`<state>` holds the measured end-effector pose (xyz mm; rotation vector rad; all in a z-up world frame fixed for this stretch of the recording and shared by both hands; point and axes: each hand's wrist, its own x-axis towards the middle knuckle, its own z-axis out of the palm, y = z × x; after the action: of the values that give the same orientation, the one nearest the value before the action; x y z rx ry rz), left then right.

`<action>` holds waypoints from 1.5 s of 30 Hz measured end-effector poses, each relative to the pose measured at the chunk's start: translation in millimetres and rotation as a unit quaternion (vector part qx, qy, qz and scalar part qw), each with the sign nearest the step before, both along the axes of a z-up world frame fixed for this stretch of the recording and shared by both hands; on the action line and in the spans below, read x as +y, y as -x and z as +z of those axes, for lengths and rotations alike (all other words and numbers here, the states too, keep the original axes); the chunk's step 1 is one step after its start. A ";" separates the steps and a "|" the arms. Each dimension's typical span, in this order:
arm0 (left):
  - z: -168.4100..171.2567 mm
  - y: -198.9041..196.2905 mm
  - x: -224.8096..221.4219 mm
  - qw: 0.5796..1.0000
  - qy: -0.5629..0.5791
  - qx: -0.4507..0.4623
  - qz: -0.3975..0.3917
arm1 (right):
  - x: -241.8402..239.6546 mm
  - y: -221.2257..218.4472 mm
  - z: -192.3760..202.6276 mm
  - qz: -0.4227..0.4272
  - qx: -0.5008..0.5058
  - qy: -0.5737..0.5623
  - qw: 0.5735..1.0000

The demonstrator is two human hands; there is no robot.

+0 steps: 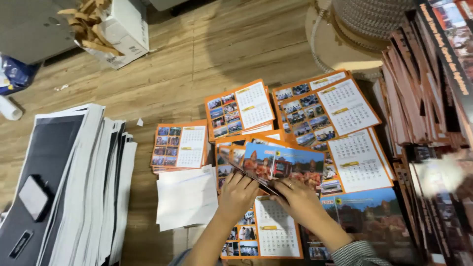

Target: The person sits on the floor and repeatedly picks up folded calendar sheets, aligns them, and staples them using a handheld stapler. They then place the stapled calendars into a growing stack. A second person is visible in the background working at a table.

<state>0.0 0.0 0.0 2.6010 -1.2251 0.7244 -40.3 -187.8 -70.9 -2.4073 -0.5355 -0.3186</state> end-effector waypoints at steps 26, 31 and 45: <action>-102.5 -87.0 159.6 0.873 -0.131 0.173 0.436 | -2.0 -3.9 14.5 -0.035 0.156 -0.021 0.987; -58.6 -83.6 135.5 0.879 -0.002 0.192 0.436 | -4.7 -3.8 14.1 -0.045 0.176 -0.050 0.982; 6.7 118.4 8.1 0.887 0.004 0.419 0.192 | -28.0 15.0 65.3 -0.125 -0.072 -0.199 0.969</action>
<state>-118.4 8.1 6.7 2.6615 -0.4428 -0.3658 -55.3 -215.8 -5.6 -2.0666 -0.2021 -0.6498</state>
